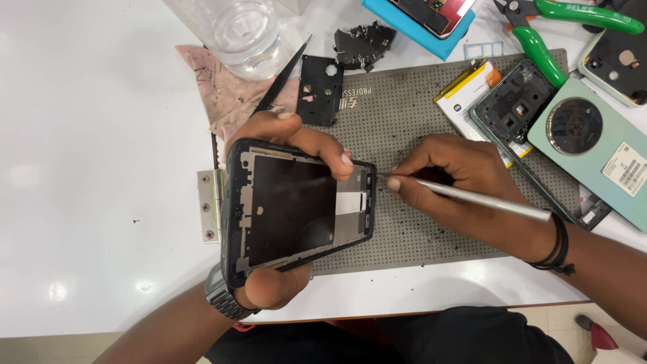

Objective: The person holds a disassembled phone frame in one hand and uses a metal pry tool to scrape and pry along the frame edge, working around the phone's perimeter. They reposition the phone repeatedly to reach different edges, with other phone housings, pliers, tweezers and a battery visible on the work mat.

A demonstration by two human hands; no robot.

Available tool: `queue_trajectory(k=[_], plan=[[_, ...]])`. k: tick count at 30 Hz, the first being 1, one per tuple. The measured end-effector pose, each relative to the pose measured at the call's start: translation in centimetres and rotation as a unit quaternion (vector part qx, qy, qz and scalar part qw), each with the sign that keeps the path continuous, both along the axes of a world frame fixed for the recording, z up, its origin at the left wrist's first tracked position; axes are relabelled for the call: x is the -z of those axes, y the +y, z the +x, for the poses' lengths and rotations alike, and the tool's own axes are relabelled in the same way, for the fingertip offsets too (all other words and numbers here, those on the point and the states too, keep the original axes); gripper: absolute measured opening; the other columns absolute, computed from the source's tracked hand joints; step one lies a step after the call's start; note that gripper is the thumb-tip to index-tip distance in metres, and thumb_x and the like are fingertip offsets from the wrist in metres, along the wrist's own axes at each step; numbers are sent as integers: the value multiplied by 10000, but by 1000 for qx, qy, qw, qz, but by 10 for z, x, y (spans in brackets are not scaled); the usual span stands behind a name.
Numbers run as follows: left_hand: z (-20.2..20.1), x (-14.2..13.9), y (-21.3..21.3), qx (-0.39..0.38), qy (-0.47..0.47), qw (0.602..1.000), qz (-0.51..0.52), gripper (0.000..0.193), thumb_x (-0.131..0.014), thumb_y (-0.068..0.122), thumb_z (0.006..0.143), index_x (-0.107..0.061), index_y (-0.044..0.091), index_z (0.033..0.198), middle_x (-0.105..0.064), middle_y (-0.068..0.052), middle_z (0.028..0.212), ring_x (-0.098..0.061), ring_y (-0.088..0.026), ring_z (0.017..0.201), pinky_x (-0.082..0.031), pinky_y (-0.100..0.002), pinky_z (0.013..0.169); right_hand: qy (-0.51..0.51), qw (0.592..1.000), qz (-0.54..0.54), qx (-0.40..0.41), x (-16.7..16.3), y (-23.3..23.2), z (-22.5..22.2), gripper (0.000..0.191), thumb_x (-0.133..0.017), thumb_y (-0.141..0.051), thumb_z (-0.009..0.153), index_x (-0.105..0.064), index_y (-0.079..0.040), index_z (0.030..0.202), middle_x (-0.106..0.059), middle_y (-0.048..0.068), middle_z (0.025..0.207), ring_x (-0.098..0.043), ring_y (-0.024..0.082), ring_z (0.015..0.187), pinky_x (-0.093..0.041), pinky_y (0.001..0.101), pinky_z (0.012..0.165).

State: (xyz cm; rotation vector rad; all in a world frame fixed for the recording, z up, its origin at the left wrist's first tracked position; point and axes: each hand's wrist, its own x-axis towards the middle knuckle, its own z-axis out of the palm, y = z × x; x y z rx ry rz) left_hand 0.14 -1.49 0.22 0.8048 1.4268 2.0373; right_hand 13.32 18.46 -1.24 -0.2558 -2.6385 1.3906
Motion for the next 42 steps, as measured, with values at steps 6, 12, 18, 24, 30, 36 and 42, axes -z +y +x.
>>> queue_trajectory(k=[6,12,18,24,30,36,42], plan=[[0,-6,4,-5,5,1000,3,1232,-629,929,670,-287,-20,1377,-627,-176,1055,-638,-258,1018,-542,-395,941,7,1000,6,-27,-3,0,0,125,-773,-172,885,-703,-70,905,-737,17,797,-648,98,665,-467,264,548],[0,1,-8,19,-5,1000,1,1163,-736,840,691,-279,17,1373,-601,-149,1112,-620,-237,1081,-499,-415,1077,-3,1000,10,-25,0,-1,1,125,-795,-182,872,-719,-84,872,-710,8,750,-611,122,641,-451,283,548],[10,10,-11,-37,20,999,16,996,-891,662,682,-295,91,1241,-512,-125,1073,-553,-228,966,-487,-399,985,46,998,49,9,-1,-6,1,209,-818,-198,849,-689,-61,940,-724,29,830,-650,129,698,-494,274,588],[-3,-6,4,16,119,988,97,703,-846,540,843,-379,162,1209,-498,-74,1055,-557,-199,945,-467,-377,1064,71,994,67,-47,-6,-5,2,220,-841,-166,789,-690,-85,927,-723,9,789,-656,155,668,-498,312,608],[-23,7,6,116,12,968,223,249,-618,346,1073,-549,111,1033,-669,-146,942,-675,-306,907,-502,-462,1092,65,993,76,-56,-8,-6,5,208,-798,-128,800,-686,-62,962,-741,7,823,-665,194,687,-507,348,676],[-44,-19,-9,142,361,921,30,203,-635,225,921,-560,118,765,-727,-43,781,-770,-208,823,-658,-356,749,72,993,72,-63,-4,-5,1,205,-803,-134,798,-705,-47,956,-718,44,799,-664,217,696,-512,364,691],[-76,-42,-5,280,420,854,-123,122,-705,234,763,-738,123,801,-769,11,875,-772,-176,916,-612,-295,740,117,987,68,-85,1,-6,-4,196,-808,-134,815,-699,-30,941,-710,61,801,-664,218,707,-525,378,706]])
